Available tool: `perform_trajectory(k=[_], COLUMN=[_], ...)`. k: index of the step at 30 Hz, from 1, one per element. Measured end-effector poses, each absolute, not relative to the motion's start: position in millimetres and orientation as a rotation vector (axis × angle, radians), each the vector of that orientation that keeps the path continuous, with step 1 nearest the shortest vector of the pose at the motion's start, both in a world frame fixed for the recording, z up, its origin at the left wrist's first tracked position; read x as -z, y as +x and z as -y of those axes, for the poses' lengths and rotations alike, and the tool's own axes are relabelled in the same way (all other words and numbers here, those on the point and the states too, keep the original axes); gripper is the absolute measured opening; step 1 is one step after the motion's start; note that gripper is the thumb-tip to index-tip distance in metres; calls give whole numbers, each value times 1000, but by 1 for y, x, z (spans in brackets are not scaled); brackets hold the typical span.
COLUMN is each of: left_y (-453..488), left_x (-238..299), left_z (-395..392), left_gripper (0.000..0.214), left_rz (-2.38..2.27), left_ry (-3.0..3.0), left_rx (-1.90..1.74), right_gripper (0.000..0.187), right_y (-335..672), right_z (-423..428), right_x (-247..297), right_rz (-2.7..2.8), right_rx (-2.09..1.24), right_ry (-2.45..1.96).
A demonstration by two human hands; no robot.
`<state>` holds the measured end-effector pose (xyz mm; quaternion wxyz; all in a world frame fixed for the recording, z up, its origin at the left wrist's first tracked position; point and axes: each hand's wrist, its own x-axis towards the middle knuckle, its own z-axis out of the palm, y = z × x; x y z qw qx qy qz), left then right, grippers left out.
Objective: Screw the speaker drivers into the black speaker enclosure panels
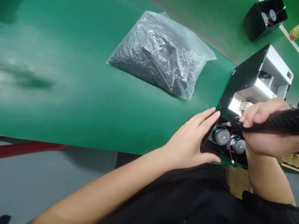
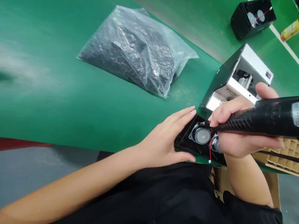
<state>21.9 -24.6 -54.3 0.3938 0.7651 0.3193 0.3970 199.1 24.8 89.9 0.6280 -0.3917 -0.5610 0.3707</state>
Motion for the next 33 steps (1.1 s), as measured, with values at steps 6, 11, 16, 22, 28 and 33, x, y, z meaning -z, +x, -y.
perform_trajectory(k=[6, 11, 16, 22, 28, 33], left_y=[18, 29, 34, 33, 29, 25], left_x=[33, 12, 5, 4, 4, -10], left_z=[21, 16, 11, 9, 10, 17], left_gripper=[52, 23, 10, 17, 12, 14], left_rz=[-1042, -1039, -983, -929, -809, -636], left_ry=[2010, 2162, 2140, 2100, 1834, 1555], left_rx=[-1161, -1222, -1336, -1291, -1245, -1249], right_gripper=[51, 54, 48, 48, 35, 52], right_y=[209, 229, 230, 229, 231, 232], right_z=[-9, 6, 13, 15, 16, 24], right_x=[-120, -128, -125, -125, -125, -130], right_rz=[1206, 1223, 1174, 1156, 1072, 927], right_rx=[-879, -916, -915, -899, -875, -944], right_ry=[-920, -780, -771, -778, -788, -748])
